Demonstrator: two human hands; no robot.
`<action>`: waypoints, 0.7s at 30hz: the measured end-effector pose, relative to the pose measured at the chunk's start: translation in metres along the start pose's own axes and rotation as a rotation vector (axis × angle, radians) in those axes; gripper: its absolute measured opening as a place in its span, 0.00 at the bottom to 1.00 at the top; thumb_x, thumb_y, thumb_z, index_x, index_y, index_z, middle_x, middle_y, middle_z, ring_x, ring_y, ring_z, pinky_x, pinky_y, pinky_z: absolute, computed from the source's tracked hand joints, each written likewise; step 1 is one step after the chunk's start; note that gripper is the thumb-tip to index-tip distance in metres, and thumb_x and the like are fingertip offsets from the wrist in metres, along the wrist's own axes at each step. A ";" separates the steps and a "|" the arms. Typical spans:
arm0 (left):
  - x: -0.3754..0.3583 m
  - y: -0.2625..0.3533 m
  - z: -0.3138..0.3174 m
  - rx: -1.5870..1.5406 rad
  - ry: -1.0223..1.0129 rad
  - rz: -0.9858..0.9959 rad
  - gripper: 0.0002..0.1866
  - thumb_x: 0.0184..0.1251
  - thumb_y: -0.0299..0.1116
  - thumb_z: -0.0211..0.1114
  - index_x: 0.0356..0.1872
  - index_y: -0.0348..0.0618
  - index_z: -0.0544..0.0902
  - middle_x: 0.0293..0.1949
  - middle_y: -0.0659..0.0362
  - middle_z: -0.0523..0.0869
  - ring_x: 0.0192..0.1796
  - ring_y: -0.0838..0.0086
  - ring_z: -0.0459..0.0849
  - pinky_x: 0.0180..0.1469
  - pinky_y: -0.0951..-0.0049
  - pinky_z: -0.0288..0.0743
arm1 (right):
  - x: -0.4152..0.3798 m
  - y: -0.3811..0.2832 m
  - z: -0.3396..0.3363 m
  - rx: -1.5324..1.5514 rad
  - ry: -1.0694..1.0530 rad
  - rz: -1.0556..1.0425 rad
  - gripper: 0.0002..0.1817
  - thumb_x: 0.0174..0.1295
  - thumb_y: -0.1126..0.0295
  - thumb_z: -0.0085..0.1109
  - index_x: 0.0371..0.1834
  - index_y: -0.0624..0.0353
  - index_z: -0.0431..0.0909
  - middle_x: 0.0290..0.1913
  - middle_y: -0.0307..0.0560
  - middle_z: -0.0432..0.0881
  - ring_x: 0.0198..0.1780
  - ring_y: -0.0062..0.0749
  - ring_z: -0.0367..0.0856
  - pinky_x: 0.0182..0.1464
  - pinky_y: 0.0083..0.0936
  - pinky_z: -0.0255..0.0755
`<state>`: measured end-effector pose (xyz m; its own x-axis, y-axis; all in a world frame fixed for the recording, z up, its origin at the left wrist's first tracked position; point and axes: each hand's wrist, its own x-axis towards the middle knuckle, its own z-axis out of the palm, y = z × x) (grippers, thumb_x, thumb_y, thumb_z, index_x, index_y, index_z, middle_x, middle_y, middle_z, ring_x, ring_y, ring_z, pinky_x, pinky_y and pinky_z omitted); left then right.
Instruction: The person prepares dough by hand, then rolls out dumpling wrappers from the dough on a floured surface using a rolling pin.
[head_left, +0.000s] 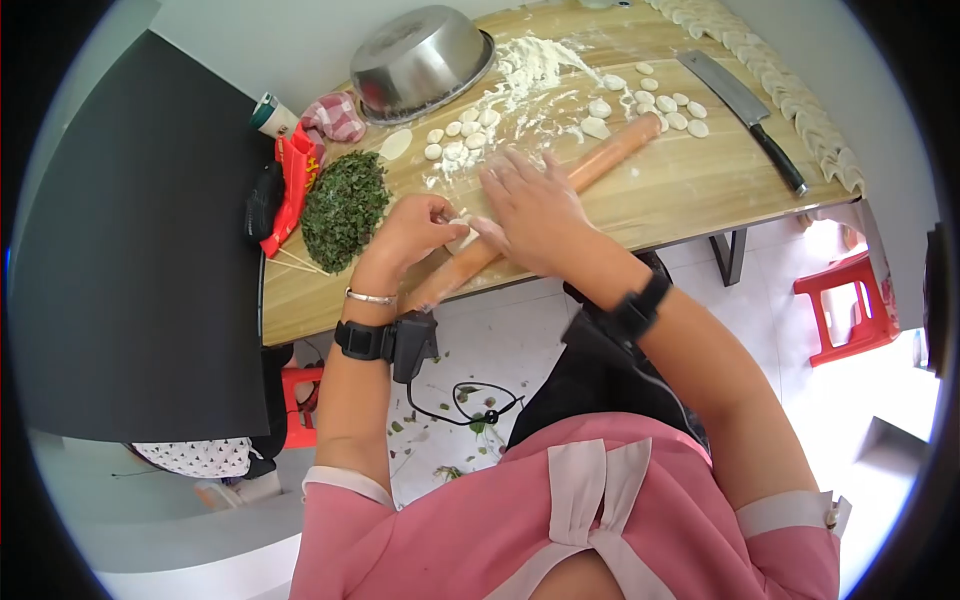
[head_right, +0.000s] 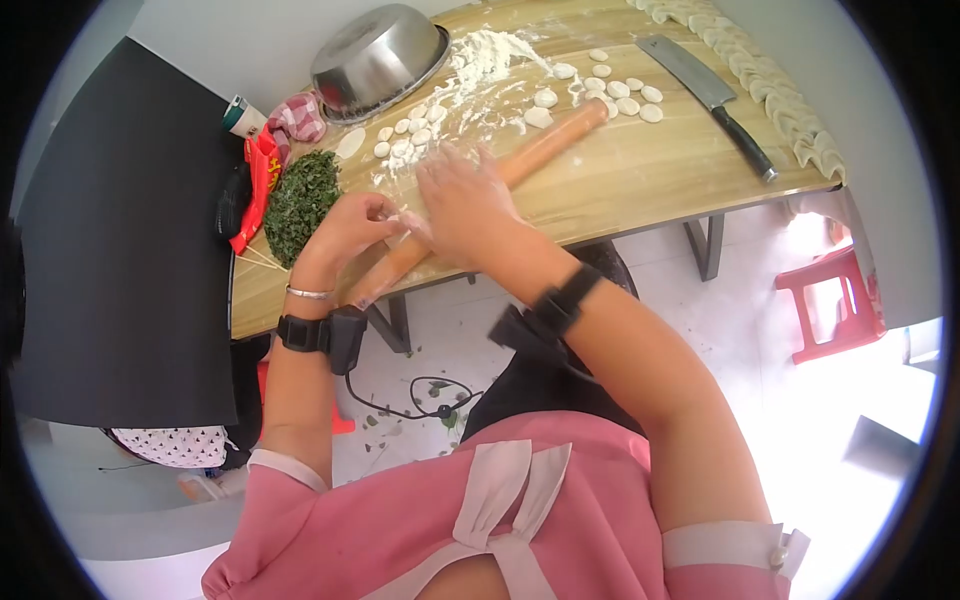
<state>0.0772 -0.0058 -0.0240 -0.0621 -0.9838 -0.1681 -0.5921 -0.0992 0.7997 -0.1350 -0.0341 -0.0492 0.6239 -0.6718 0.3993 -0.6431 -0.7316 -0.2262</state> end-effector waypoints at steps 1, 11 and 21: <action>-0.005 0.004 0.003 -0.056 0.053 -0.026 0.12 0.58 0.31 0.73 0.35 0.31 0.84 0.27 0.64 0.80 0.29 0.82 0.75 0.30 0.77 0.69 | -0.017 -0.001 -0.008 -0.002 -0.003 0.000 0.34 0.74 0.47 0.40 0.72 0.65 0.64 0.71 0.58 0.68 0.76 0.48 0.59 0.77 0.55 0.45; -0.018 0.001 -0.003 0.168 0.152 -0.089 0.10 0.59 0.30 0.71 0.33 0.32 0.85 0.26 0.63 0.81 0.29 0.82 0.75 0.30 0.76 0.68 | 0.019 -0.005 -0.006 -0.074 -0.125 0.064 0.36 0.74 0.46 0.41 0.68 0.70 0.68 0.70 0.60 0.70 0.76 0.48 0.60 0.77 0.56 0.43; -0.009 0.018 -0.005 0.314 -0.049 0.001 0.12 0.58 0.31 0.73 0.34 0.31 0.84 0.25 0.63 0.80 0.28 0.81 0.75 0.30 0.77 0.69 | -0.025 -0.005 -0.015 -0.041 -0.035 0.010 0.36 0.73 0.45 0.41 0.71 0.67 0.66 0.71 0.60 0.68 0.77 0.48 0.58 0.77 0.57 0.42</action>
<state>0.0710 0.0003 -0.0058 -0.0965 -0.9749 -0.2009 -0.8108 -0.0401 0.5840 -0.1539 -0.0126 -0.0450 0.6322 -0.6829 0.3659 -0.6663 -0.7203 -0.1930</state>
